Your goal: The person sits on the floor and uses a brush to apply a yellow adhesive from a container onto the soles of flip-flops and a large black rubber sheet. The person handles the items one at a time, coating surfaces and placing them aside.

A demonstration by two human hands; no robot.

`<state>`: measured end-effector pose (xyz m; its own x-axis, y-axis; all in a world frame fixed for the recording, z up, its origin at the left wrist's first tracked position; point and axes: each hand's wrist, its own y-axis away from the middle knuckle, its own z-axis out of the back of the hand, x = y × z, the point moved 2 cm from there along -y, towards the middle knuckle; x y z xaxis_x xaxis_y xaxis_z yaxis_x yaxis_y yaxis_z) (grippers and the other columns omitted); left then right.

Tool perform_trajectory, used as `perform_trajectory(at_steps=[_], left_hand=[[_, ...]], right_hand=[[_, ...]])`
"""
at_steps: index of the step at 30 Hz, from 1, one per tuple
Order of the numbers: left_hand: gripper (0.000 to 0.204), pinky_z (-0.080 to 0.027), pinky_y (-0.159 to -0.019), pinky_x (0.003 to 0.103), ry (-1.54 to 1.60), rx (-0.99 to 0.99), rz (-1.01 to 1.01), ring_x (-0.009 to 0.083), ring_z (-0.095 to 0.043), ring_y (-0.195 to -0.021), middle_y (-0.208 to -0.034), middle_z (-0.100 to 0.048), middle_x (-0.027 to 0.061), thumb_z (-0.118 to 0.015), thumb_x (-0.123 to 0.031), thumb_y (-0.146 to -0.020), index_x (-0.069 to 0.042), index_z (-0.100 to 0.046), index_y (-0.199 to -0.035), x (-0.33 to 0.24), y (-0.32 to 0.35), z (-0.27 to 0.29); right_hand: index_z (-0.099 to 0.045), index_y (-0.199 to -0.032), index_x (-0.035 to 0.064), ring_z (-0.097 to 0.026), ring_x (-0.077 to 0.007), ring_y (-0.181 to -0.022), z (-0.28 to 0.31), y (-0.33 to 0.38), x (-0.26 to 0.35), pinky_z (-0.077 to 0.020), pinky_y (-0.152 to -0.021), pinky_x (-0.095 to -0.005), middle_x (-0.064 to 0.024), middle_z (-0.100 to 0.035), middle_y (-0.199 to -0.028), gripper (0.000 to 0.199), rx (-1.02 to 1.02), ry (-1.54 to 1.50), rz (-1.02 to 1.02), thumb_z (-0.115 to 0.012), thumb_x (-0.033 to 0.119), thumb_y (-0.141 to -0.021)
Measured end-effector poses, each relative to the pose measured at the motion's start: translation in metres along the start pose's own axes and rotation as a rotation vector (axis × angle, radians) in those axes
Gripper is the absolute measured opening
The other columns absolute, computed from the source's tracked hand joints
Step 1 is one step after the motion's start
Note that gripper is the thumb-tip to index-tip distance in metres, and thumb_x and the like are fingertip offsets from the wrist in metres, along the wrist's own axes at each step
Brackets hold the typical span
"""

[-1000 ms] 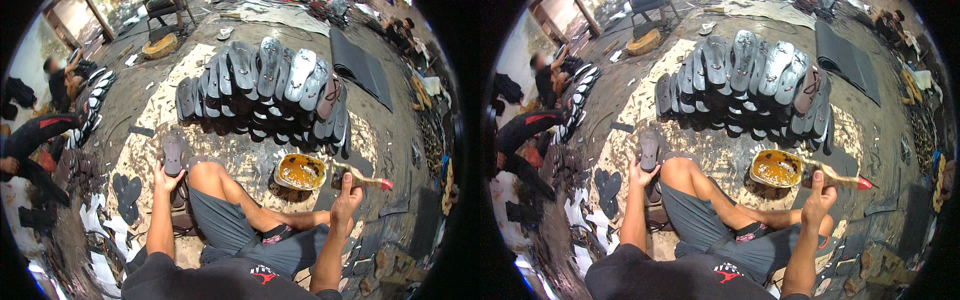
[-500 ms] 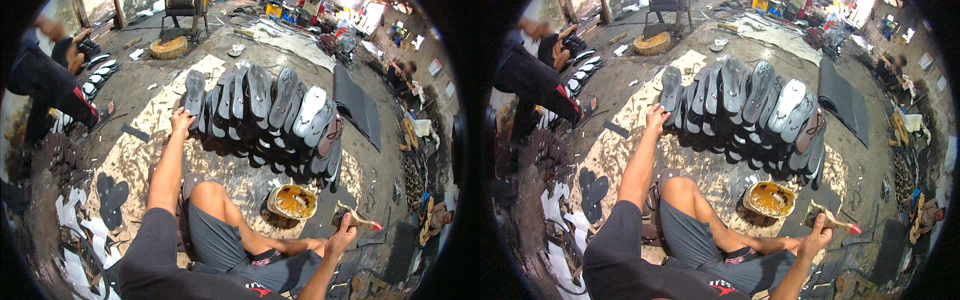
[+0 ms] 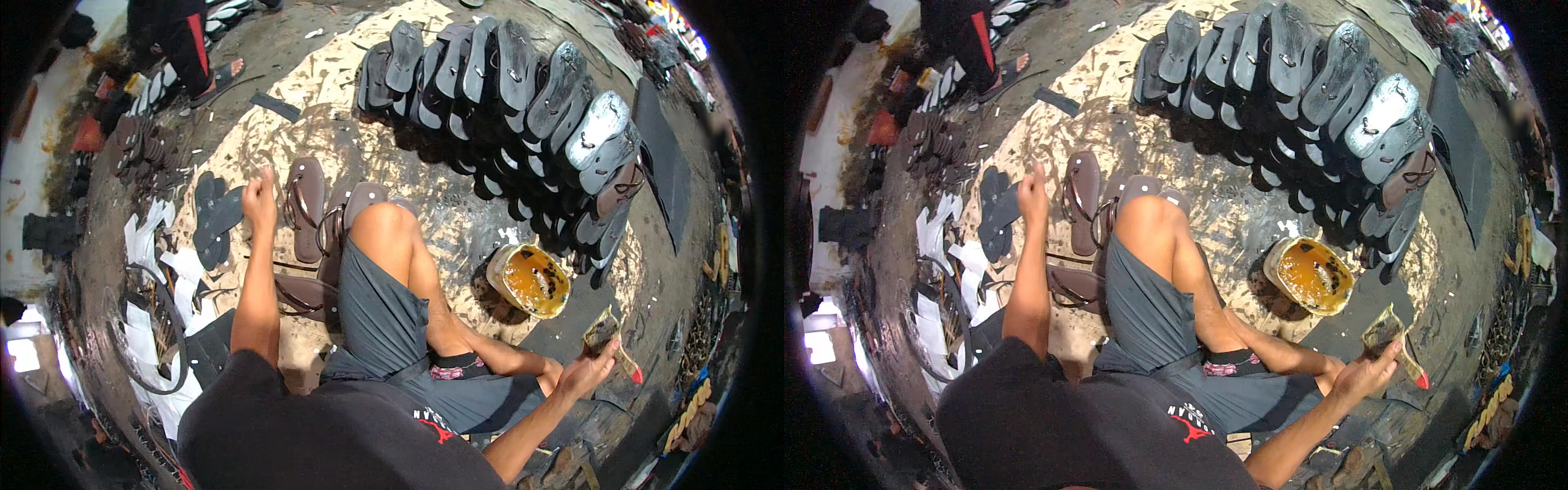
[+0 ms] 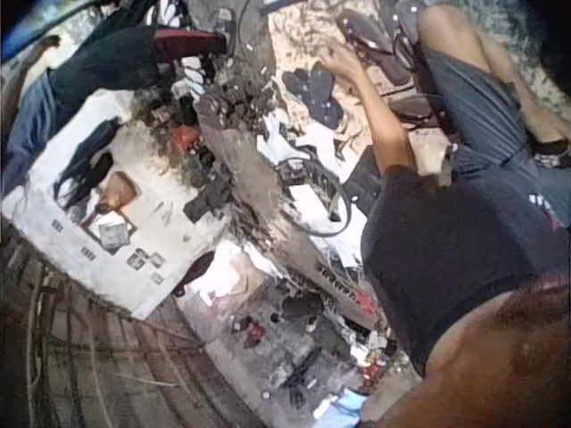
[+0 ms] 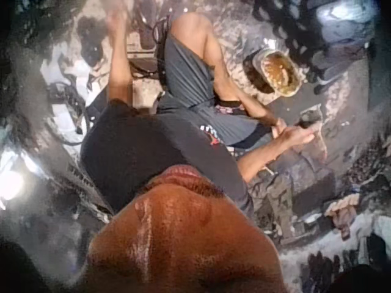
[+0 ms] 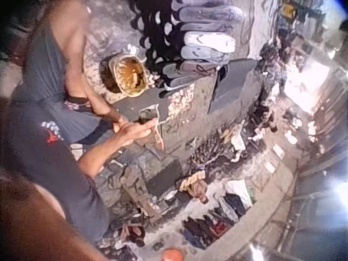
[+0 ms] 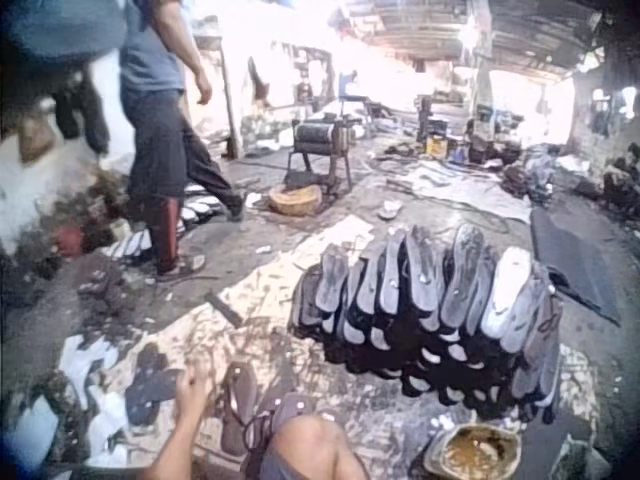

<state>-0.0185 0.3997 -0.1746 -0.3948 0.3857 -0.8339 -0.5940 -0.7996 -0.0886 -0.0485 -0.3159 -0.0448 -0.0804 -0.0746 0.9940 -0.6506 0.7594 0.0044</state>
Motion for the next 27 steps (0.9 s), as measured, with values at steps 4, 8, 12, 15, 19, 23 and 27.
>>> perform_trajectory(at_steps=[4, 8, 12, 15, 19, 23, 27], left_hand=[[0.06, -0.041, -0.104, 0.049, -0.373, 0.127, -0.186, 0.036, -0.052, -0.124, -0.124, -0.06, 0.0213, -0.071, -0.064, -0.085, -0.007, -0.071, -0.104, 0.003, 0.077, -0.028], [0.038, -0.047, -0.097, 0.045, -0.198, 0.31, -0.199, 0.0338, -0.063, -0.11, -0.122, -0.069, 0.0146, -0.063, -0.043, -0.096, -0.014, -0.073, -0.118, 0.051, 0.054, -0.051], [0.034, -0.05, -0.086, 0.037, -0.106, 0.151, -0.484, 0.0218, -0.063, -0.099, -0.107, -0.068, 0.0068, -0.056, -0.033, -0.106, -0.007, -0.068, -0.124, -0.029, 0.032, -0.046], [0.034, -0.049, -0.089, 0.034, 0.257, 0.475, -0.33, 0.0165, -0.061, -0.103, -0.115, -0.067, 0.0037, -0.053, -0.028, -0.108, -0.006, -0.065, -0.131, -0.109, 0.034, -0.023], [0.045, -0.034, -0.115, 0.035, 0.133, 0.745, -0.454, 0.0209, -0.052, -0.133, -0.144, -0.058, 0.0111, -0.058, -0.022, -0.104, -0.003, -0.055, -0.145, -0.153, 0.106, -0.032], [0.052, -0.025, -0.121, 0.04, 0.004, 0.746, -0.653, 0.029, -0.039, -0.147, -0.157, -0.045, 0.0193, -0.066, -0.029, -0.099, -0.007, -0.057, -0.146, -0.194, 0.158, -0.031], [0.055, -0.034, -0.116, 0.035, 0.206, 0.857, -0.43, 0.0219, -0.048, -0.138, -0.152, -0.05, 0.0148, -0.06, -0.023, -0.103, -0.002, -0.047, -0.151, -0.217, 0.149, -0.051]], right_hand=[[-0.064, -0.129, -0.0059, -0.064, -0.0172, -0.107, -0.022, -0.011, -0.018, -0.0488, -0.097, -0.0346, -0.0122, -0.069, -0.119, 0.047, 0.197, 0.02, -0.018, -0.065, 0.033, -0.102], [-0.071, -0.122, -0.0015, -0.065, -0.0138, -0.103, -0.086, -0.007, -0.015, -0.0489, -0.095, -0.0306, -0.0071, -0.074, -0.114, 0.037, 0.515, 0.463, 0.1, -0.07, 0.027, -0.099], [-0.075, -0.117, 0.0127, -0.071, -0.0241, -0.102, -0.073, -0.023, -0.047, -0.0525, -0.094, -0.0366, -0.0127, -0.075, -0.112, 0.03, 0.669, 0.865, 0.154, -0.078, 0.028, -0.091], [-0.076, -0.114, 0.0227, -0.069, -0.0321, -0.101, -0.078, -0.022, -0.077, -0.0532, -0.092, -0.0446, -0.0142, -0.074, -0.105, 0.027, 0.73, 1.109, 0.31, -0.078, 0.032, -0.088], [-0.077, -0.109, 0.0186, -0.065, -0.0304, -0.1, -0.078, -0.025, -0.091, -0.0476, -0.092, -0.0445, -0.0095, -0.074, -0.094, 0.026, 0.734, 1.21, 0.415, -0.074, 0.035, -0.09], [-0.075, -0.112, 0.0119, -0.075, -0.0234, -0.094, -0.057, -0.033, -0.03, -0.0591, -0.085, -0.0346, -0.0149, -0.076, -0.107, 0.03, 0.558, 0.177, 0.169, -0.083, 0.015, -0.084], [-0.074, -0.11, 0.007, -0.072, -0.0204, -0.094, 0.055, -0.068, -0.042, -0.0565, -0.082, -0.0347, -0.0129, -0.076, -0.104, 0.02, 0.562, 1.183, 0.583, -0.073, 0.021, -0.095]])
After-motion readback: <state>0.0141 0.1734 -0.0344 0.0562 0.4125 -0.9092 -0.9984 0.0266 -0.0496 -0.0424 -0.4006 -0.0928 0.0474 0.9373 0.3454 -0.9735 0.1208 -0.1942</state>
